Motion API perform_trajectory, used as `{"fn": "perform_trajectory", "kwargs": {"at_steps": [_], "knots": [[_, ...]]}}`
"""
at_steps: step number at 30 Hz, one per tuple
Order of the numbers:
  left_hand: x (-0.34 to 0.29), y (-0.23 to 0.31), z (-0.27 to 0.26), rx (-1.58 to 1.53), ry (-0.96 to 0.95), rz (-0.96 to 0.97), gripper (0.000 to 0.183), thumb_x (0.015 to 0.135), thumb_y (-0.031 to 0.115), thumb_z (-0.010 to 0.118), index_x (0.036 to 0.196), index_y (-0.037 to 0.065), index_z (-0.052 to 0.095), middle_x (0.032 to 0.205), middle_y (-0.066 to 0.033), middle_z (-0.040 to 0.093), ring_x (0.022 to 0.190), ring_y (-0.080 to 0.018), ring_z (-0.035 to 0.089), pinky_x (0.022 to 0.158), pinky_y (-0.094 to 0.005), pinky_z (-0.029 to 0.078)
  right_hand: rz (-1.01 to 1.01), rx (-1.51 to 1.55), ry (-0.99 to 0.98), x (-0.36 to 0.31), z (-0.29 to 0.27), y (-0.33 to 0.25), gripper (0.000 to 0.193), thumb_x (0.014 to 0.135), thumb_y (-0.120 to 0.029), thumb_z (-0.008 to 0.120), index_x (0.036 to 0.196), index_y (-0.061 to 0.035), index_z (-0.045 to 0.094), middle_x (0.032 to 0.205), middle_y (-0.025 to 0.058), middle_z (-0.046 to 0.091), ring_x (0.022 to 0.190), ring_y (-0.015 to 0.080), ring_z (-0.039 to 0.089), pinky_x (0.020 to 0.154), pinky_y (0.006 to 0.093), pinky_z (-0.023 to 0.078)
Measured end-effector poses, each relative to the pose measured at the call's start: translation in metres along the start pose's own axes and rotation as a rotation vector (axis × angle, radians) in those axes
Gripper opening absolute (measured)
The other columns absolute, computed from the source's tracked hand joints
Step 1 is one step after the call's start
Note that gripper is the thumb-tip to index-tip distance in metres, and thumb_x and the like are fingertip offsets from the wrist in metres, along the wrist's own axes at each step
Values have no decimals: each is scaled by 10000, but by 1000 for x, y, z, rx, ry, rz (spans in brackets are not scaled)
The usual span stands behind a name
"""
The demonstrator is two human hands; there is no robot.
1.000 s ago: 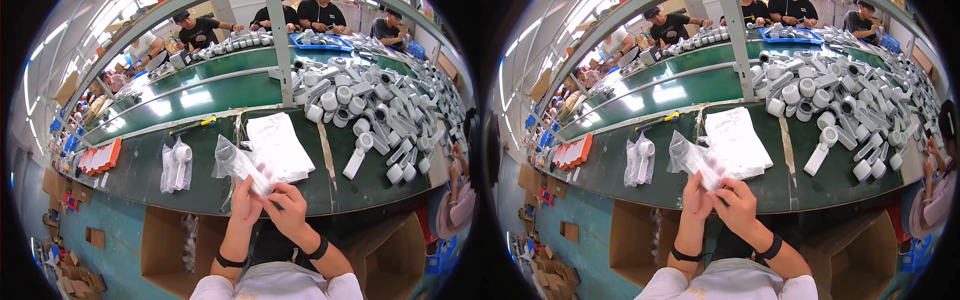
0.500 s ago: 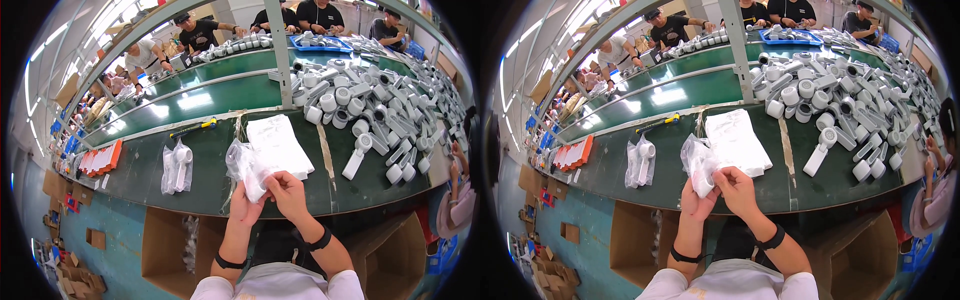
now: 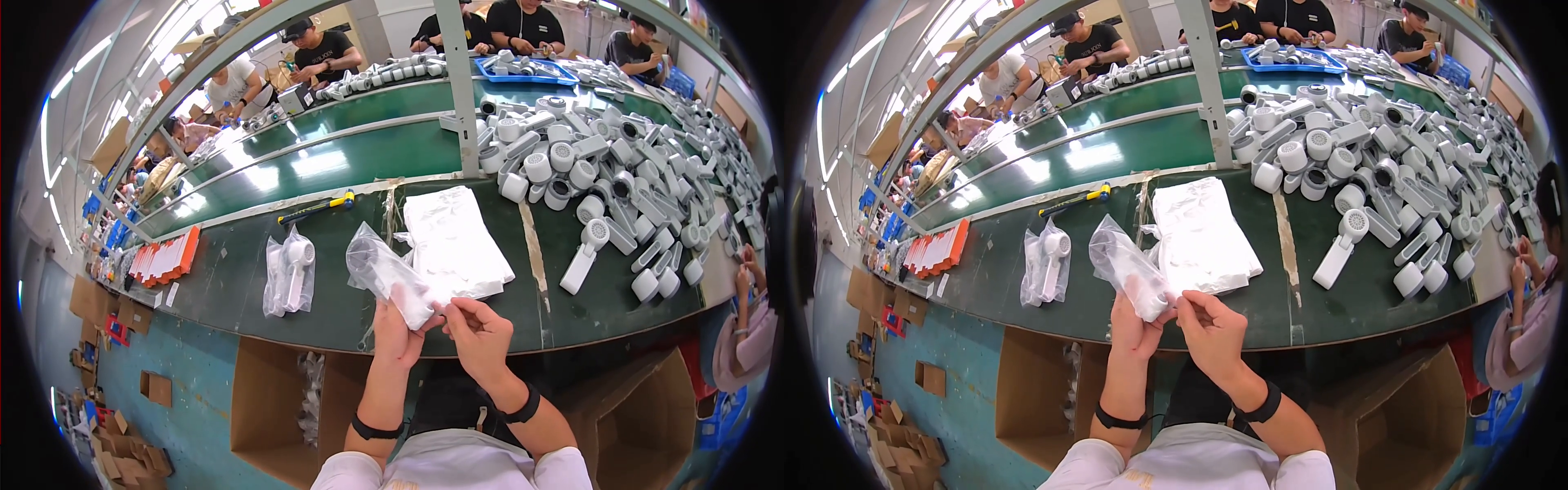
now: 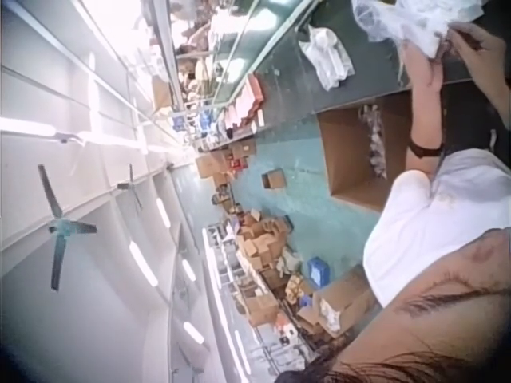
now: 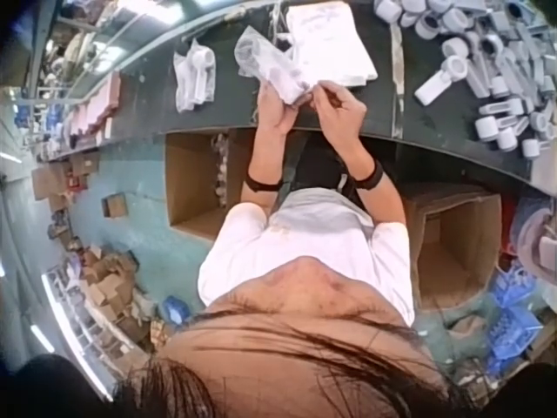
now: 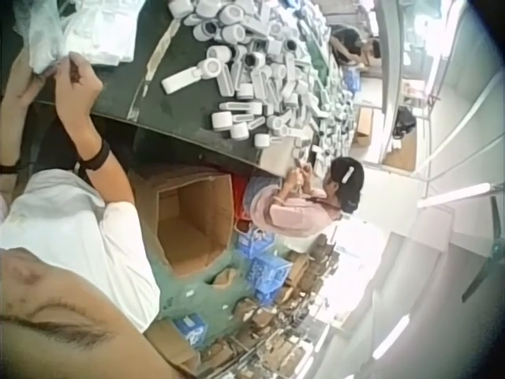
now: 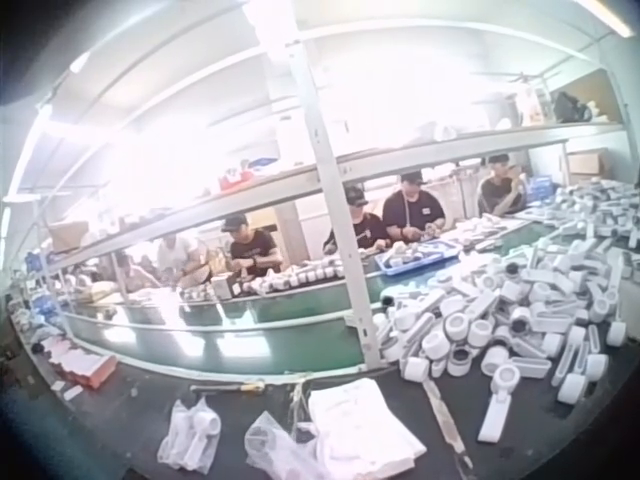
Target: The person bags a handheld fan by hand, places it on the table, and then moves it into a cardboard box, repeating the process for several more fans.
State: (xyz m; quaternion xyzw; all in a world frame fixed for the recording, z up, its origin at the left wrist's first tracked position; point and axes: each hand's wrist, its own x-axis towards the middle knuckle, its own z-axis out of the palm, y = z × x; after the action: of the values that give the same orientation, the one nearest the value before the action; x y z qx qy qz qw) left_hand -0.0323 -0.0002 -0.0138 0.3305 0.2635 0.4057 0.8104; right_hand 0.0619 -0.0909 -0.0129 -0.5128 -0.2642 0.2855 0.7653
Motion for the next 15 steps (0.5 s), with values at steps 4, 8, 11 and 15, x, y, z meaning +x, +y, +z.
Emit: {"fn": "perform_trajectory", "kwargs": {"at_steps": [4,8,11,15], "knots": [[-1,11,-13,41,15,64,375,1017,291,477,1336,116,386,1128,-103,598,967,-242,644,626,-345,594,-100,-20,0,-6,-4,2,132,875,4,667,1002,36,658,809,50,684,654,79,621,579,199,489],[3,28,-51,195,85,277,404,964,149,572,1319,68,397,1142,-110,597,952,-193,638,622,-349,579,-95,-209,-157,-12,-27,25,94,893,-13,653,978,27,656,797,36,672,668,61,603,592,195,484],[-6,71,-76,526,298,362,487,870,52,677,1282,13,420,1114,-106,619,901,-173,640,703,-316,568,-33,-314,-175,-9,-55,40,76,898,-34,655,950,22,665,770,19,658,652,48,582,579,194,473],[-20,144,-174,1032,679,710,341,864,96,691,1164,3,559,1074,-91,637,950,-167,607,819,-323,494,-34,-483,-154,-6,-60,46,92,888,-68,680,905,22,675,709,-8,626,611,29,530,549,195,436]]}}
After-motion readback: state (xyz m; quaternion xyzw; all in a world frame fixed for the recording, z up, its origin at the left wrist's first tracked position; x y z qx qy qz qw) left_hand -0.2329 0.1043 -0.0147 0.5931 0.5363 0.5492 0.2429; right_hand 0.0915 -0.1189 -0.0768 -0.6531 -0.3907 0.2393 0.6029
